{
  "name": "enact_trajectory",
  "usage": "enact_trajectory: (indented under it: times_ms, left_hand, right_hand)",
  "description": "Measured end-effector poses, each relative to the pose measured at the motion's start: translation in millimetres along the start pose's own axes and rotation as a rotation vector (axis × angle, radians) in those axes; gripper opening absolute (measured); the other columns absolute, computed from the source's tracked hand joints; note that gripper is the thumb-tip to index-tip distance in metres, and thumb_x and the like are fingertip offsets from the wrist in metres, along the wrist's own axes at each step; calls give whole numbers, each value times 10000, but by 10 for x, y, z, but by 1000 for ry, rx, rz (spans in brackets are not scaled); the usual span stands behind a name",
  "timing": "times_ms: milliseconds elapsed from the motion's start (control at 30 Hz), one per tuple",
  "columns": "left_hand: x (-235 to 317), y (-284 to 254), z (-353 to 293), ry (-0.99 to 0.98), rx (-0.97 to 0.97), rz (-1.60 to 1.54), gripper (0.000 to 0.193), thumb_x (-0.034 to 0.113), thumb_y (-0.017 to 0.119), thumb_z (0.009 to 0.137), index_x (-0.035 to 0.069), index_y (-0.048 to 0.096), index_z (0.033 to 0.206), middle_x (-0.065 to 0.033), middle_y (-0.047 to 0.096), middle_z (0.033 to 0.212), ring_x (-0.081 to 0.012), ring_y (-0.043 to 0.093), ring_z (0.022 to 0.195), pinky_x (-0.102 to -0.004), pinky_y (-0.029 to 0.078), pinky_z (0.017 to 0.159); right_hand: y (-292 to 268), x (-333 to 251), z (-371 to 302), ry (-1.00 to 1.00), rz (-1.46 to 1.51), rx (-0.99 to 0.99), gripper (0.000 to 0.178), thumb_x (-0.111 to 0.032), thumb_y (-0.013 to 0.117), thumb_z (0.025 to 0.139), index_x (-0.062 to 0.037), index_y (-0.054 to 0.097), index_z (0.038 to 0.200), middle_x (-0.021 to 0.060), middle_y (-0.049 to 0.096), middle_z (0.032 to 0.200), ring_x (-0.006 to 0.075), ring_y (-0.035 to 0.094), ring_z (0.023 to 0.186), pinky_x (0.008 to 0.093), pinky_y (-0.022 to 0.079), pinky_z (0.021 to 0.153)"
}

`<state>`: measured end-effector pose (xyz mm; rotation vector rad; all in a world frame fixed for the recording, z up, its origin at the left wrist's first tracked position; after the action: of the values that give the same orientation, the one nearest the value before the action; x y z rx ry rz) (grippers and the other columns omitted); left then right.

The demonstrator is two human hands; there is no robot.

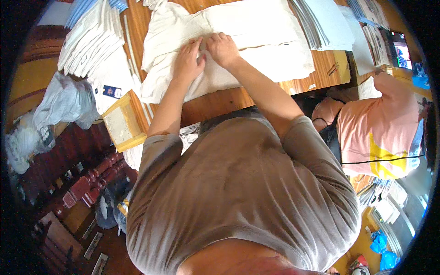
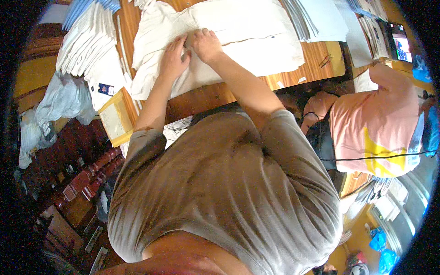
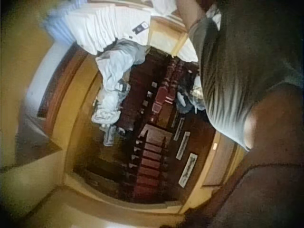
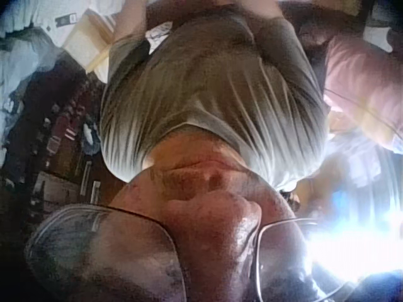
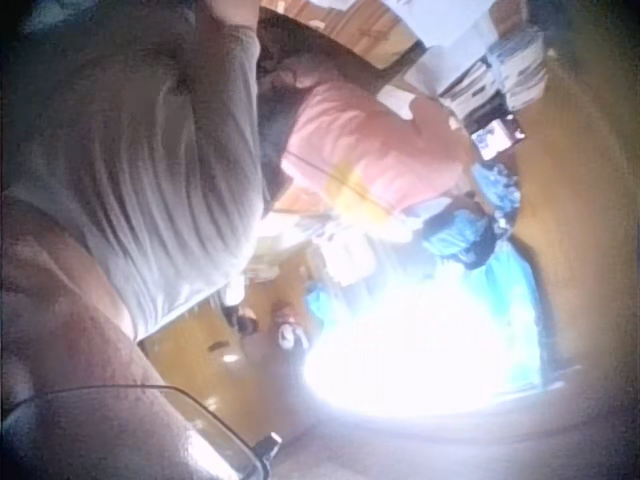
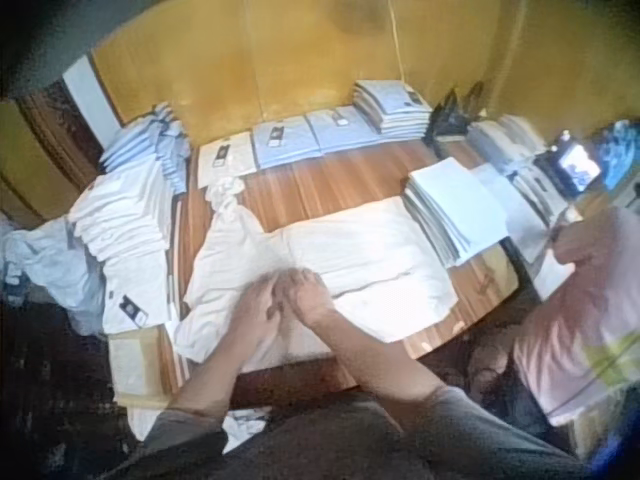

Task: The person folds shirts by hand on a wooden table, using a cardboard template for uniform sizing and placing them into stacks.

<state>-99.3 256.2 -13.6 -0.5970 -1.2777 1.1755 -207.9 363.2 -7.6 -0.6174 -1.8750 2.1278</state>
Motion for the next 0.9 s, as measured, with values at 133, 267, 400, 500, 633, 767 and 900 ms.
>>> enact_trajectory:
  times_ms: [133, 267, 400, 500, 633, 767, 900]
  left_hand:
    - [19, -28, 122, -91, -43, 22, 462, 219, 621, 1021, 108, 562, 1465, -215, 661, 1358, -361, 589, 1317, -485, 406, 1182]
    - [-47, -157, 54, -13, 91, -35, 334, 186, 683, 995, 101, 687, 1319, -182, 733, 1209, -347, 668, 1158, -455, 508, 1045]
    - [-27, -272, -136, -33, 46, -25, 284, 139, 697, 987, 83, 711, 1265, -132, 744, 1189, -319, 674, 1149, -424, 534, 997]
    - [-1, -288, -220, -41, 71, -2, 269, 121, 696, 985, 80, 718, 1249, -110, 748, 1181, -303, 675, 1153, -419, 540, 988]
    - [31, -294, -221, -38, 101, -28, 249, 97, 691, 983, 67, 729, 1228, -111, 755, 1170, -298, 685, 1142, -424, 540, 994]
    - [16, -272, -225, -33, 119, -23, 242, 66, 686, 976, 51, 733, 1213, -115, 760, 1157, -308, 695, 1123, -423, 540, 1005]
    - [49, -301, -177, -36, 124, 15, 259, 28, 665, 966, 53, 734, 1214, -122, 763, 1140, -316, 697, 1126, -417, 543, 1015]
  right_hand:
    - [-45, 210, -50, -85, 167, 33, 283, -266, 658, 965, -90, 701, 1183, 115, 674, 1273, 307, 620, 1226, 456, 481, 1066]
    - [-330, 962, -585, -34, 227, 48, 505, -461, 766, 874, -45, 691, 1152, 179, 714, 1147, 389, 655, 1137, 507, 503, 1019]
    - [-790, 1936, -1321, 110, 135, -59, 561, -465, 811, 844, -71, 708, 1229, 157, 728, 1139, 370, 644, 1163, 497, 464, 1063]
    - [-852, 2281, -1571, 137, 192, 15, 388, -389, 789, 893, -58, 738, 1090, 178, 731, 1103, 381, 664, 1090, 479, 500, 1002]
    - [-779, 2390, -1418, 880, 467, 84, 292, -331, 704, 981, -48, 715, 1052, 226, 720, 1092, 420, 689, 1045, 521, 534, 899]
    - [-598, 2259, -1054, 807, 152, 453, 339, -378, 607, 1038, -66, 666, 1156, 189, 728, 1119, 417, 716, 993, 506, 584, 787]
    - [-436, 2339, -911, 635, 53, 441, 385, -420, 614, 1033, -84, 637, 1218, 155, 726, 1126, 380, 739, 923, 505, 603, 734]
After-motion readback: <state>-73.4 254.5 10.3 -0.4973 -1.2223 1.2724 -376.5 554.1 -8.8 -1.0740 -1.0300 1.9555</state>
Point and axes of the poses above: each hand's wrist, its own z-axis towards the middle knuckle, its own y-axis out of the palm, x = y × z, the point moved 4 cm from there along z, towards the middle knuckle
